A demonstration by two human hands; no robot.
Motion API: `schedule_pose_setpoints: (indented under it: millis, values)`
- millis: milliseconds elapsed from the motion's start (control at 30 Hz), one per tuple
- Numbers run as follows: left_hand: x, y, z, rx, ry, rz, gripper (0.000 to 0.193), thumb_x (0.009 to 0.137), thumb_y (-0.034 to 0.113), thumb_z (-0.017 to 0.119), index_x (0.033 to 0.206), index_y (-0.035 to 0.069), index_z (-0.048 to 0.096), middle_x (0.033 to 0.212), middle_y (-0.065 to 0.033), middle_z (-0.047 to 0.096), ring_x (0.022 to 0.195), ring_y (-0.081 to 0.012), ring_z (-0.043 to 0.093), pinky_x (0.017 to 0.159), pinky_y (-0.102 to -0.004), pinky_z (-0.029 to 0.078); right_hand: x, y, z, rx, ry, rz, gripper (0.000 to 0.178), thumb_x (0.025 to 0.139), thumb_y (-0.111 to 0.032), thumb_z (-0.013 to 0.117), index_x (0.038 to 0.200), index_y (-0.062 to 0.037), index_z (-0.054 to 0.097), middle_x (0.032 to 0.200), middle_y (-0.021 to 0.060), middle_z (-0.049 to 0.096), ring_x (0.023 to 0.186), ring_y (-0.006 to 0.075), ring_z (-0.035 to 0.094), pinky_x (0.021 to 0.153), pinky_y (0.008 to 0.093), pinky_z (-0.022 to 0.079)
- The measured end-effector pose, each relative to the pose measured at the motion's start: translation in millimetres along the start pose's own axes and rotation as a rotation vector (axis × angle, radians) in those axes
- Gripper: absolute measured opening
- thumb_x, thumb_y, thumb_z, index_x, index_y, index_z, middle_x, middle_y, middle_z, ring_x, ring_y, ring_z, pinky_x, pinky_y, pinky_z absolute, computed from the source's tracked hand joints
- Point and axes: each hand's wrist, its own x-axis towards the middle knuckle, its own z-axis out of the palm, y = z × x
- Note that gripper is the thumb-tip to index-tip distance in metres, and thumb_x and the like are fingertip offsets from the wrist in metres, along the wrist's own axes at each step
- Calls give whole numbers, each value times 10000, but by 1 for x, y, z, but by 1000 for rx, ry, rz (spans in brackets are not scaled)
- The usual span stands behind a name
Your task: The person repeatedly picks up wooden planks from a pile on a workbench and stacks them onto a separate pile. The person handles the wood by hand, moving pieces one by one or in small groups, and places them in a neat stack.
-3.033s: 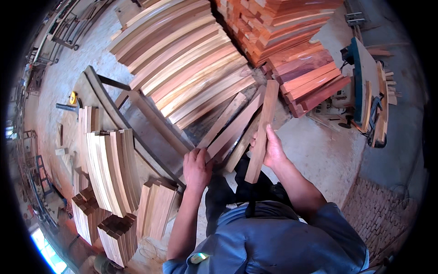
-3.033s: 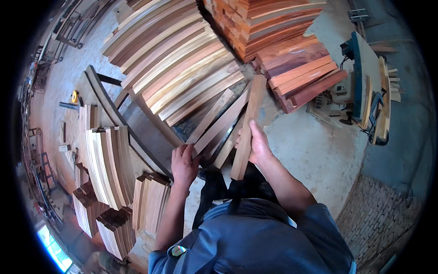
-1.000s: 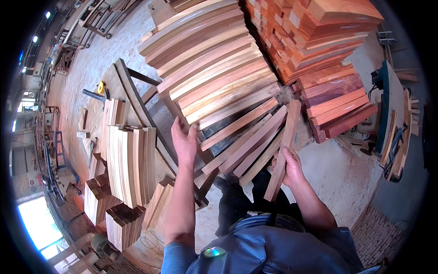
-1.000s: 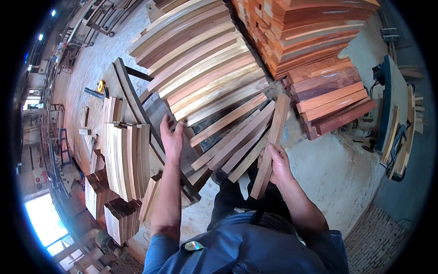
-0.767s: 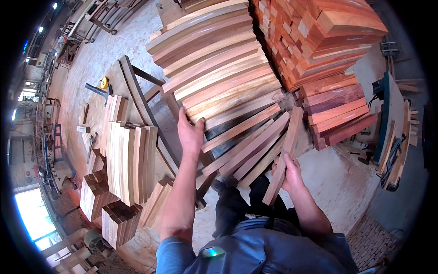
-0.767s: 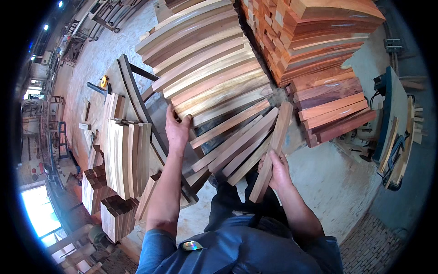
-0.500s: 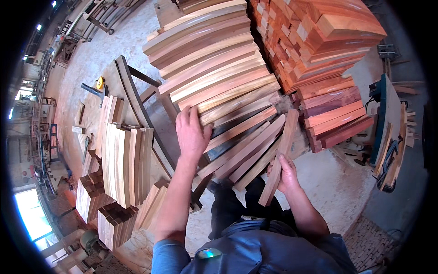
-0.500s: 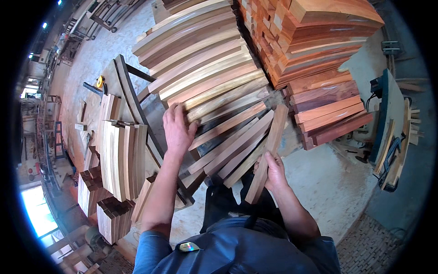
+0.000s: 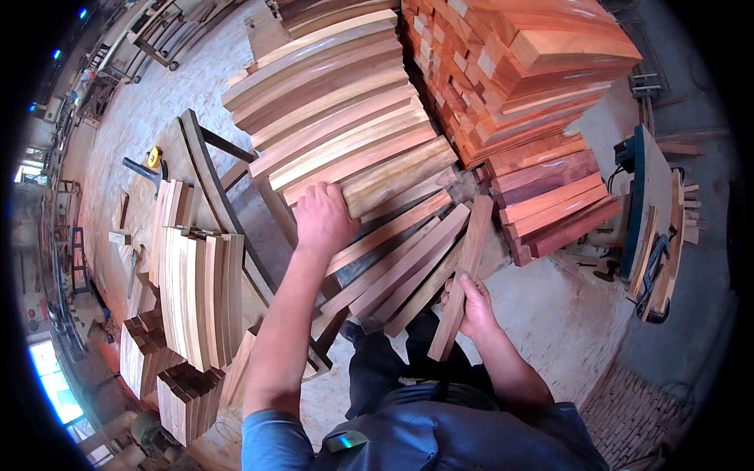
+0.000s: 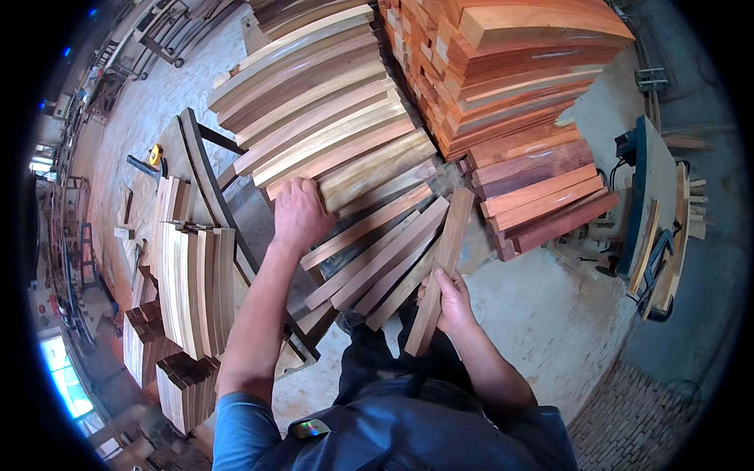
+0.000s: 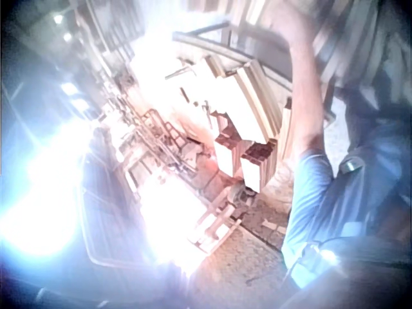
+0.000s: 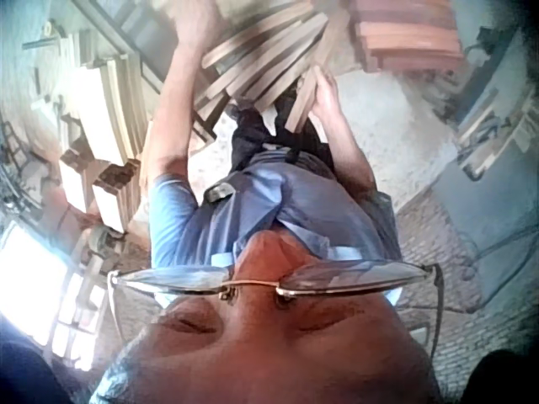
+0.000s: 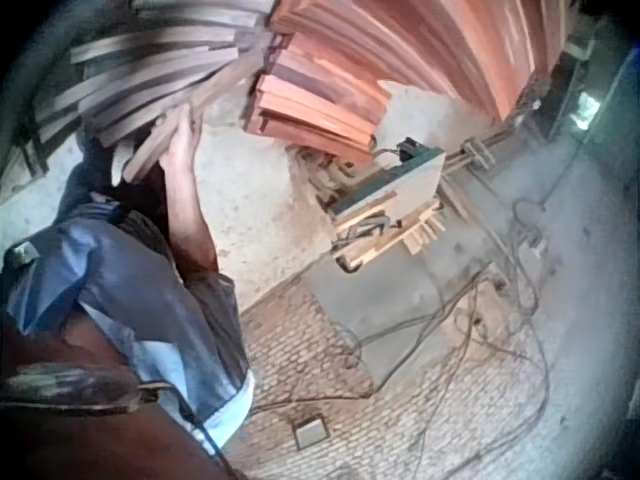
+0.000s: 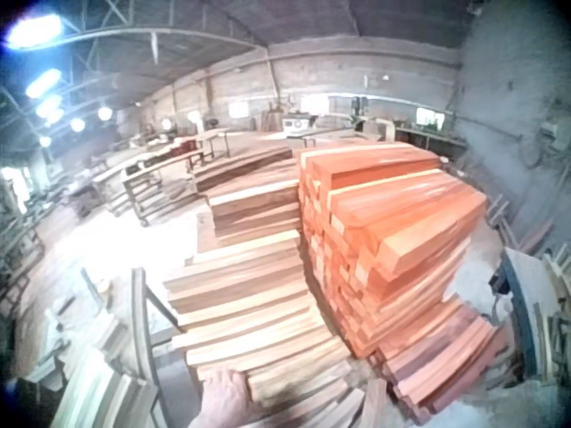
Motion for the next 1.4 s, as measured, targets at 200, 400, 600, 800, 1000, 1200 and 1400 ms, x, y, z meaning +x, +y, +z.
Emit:
schedule_pose_setpoints:
  millis: [200, 400, 600, 800, 1000, 1200, 1400]
  values:
    - [8, 20, 19, -157, -99, 59, 412, 706, 202, 755, 1031, 11, 589, 1006, -215, 620, 974, -374, 606, 859, -468, 507, 2, 13, -23, 32, -7, 66, 342, 955, -401, 624, 1152, -126, 568, 857, 17, 590, 729, 174, 592, 628, 339, 510]
    - [-23, 11, 26, -332, 79, 7, 524, 730, 277, 752, 1124, -5, 554, 1090, -207, 582, 1075, -352, 556, 939, -446, 473, -9, 7, -5, -111, -26, 0, 440, 971, -437, 592, 1296, -145, 539, 847, -3, 546, 705, 143, 545, 609, 302, 466]
    - [-149, -68, -48, -334, 255, -263, 598, 696, 206, 801, 1186, -16, 540, 1088, -201, 582, 1049, -371, 551, 931, -462, 467, -14, 2, 5, -174, -40, 22, 386, 987, -414, 573, 1262, -148, 521, 846, 16, 547, 706, 149, 548, 603, 309, 469]
    - [-271, -178, -68, -35, 254, -562, 659, 751, 270, 763, 1268, -50, 506, 1125, -229, 558, 1066, -376, 518, 981, -461, 427, -23, 11, 31, -239, -76, 34, 297, 989, -350, 587, 1164, -132, 485, 879, 48, 571, 704, 185, 591, 575, 332, 498]
    - [-302, -209, -50, 20, 338, -601, 636, 761, 250, 745, 1287, -40, 536, 1142, -216, 552, 1072, -378, 497, 965, -465, 408, -22, 33, 53, -302, -125, 69, 258, 993, -318, 580, 1121, -115, 487, 867, 63, 570, 671, 203, 602, 573, 369, 521]
    - [-303, -204, -26, 204, 341, -538, 629, 831, 298, 713, 1328, -33, 515, 1261, -189, 530, 1146, -348, 492, 982, -457, 395, -31, 48, 78, -407, -169, 94, 329, 997, -309, 573, 1259, -123, 500, 854, 63, 576, 683, 189, 601, 599, 356, 525]
    - [-308, -206, -23, 293, 261, -519, 688, 812, 290, 711, 1372, -24, 465, 1304, -159, 511, 1176, -312, 487, 988, -446, 376, -33, 62, 81, -459, -190, 130, 343, 1003, -325, 556, 1284, -138, 493, 858, 59, 573, 693, 185, 588, 595, 342, 508]
